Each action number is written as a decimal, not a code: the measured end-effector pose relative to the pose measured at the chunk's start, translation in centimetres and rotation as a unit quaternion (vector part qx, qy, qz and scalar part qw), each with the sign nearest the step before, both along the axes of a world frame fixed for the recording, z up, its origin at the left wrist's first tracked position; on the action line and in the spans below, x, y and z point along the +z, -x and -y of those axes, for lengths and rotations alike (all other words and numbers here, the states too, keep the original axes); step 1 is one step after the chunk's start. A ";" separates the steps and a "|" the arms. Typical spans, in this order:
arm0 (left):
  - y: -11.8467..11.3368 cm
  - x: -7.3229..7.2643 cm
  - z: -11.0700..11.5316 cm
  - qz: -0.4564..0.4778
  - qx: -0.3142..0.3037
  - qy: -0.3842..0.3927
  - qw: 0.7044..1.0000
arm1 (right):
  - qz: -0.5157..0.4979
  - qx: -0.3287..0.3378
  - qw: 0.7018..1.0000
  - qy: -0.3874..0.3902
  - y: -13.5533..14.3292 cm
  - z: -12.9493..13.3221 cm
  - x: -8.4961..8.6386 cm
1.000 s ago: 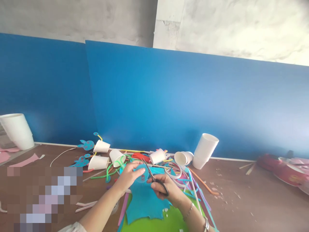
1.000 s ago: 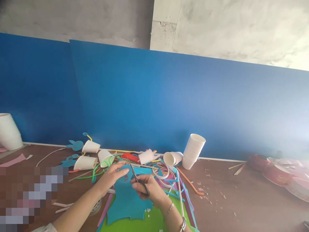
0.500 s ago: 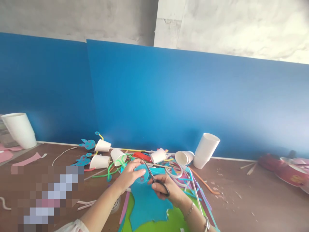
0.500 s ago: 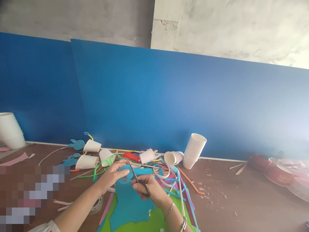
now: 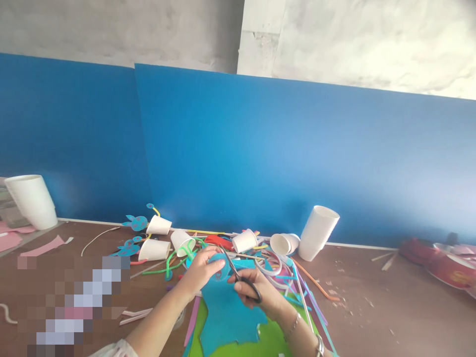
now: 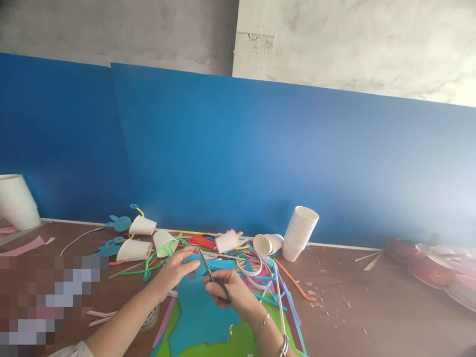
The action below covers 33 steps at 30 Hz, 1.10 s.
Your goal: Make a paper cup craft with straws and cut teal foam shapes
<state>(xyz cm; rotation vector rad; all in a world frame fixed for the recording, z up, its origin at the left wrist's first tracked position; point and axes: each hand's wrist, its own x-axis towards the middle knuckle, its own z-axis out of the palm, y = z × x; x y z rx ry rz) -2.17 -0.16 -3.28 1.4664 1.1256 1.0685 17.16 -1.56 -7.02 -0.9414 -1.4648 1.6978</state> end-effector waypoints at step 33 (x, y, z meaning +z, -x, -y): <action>0.2 0.5 -0.2 0.043 -0.025 0.041 0.998 | -0.016 0.003 1.000 -0.002 0.1 0.1 0.3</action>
